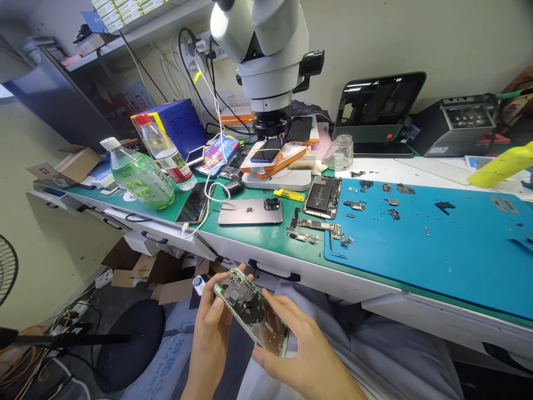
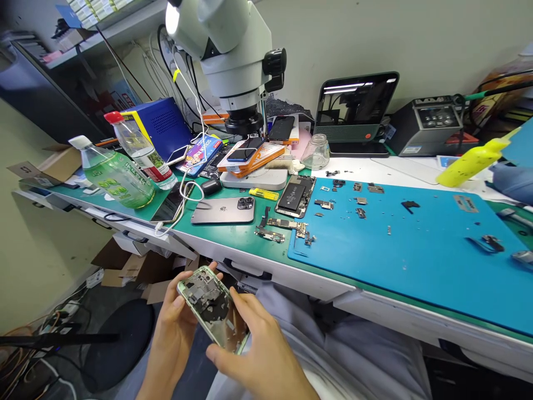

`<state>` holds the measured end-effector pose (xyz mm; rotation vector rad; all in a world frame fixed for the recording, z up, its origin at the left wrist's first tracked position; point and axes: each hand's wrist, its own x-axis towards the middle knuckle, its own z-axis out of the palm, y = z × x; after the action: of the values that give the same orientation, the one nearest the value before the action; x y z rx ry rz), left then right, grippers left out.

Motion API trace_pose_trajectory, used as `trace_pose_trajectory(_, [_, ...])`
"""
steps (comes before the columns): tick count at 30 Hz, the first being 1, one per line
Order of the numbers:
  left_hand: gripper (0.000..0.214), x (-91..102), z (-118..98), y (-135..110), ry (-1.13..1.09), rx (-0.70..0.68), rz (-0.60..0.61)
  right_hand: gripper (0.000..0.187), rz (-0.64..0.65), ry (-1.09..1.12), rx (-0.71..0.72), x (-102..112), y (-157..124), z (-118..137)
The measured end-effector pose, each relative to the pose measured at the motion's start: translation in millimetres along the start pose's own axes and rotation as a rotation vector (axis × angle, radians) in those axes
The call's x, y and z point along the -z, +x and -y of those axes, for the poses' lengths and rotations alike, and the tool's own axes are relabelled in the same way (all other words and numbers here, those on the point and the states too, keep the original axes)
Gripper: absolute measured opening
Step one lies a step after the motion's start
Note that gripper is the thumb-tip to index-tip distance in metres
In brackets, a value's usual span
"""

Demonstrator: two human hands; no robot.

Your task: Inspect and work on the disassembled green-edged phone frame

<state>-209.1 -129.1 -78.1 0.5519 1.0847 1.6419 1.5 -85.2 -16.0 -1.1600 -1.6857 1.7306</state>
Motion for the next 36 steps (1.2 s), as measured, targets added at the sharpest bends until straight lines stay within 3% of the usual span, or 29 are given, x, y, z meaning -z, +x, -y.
trace_pose_trajectory(6, [0.042,-15.8,-10,-6,-0.02,0.008,-0.015,0.083,0.0,0.008,0.003,3,0,0])
trace_pose_trajectory(36, [0.042,-16.2,-10,-6,-0.01,0.011,-0.031,0.078,0.004,-0.009,-0.013,3,0,4])
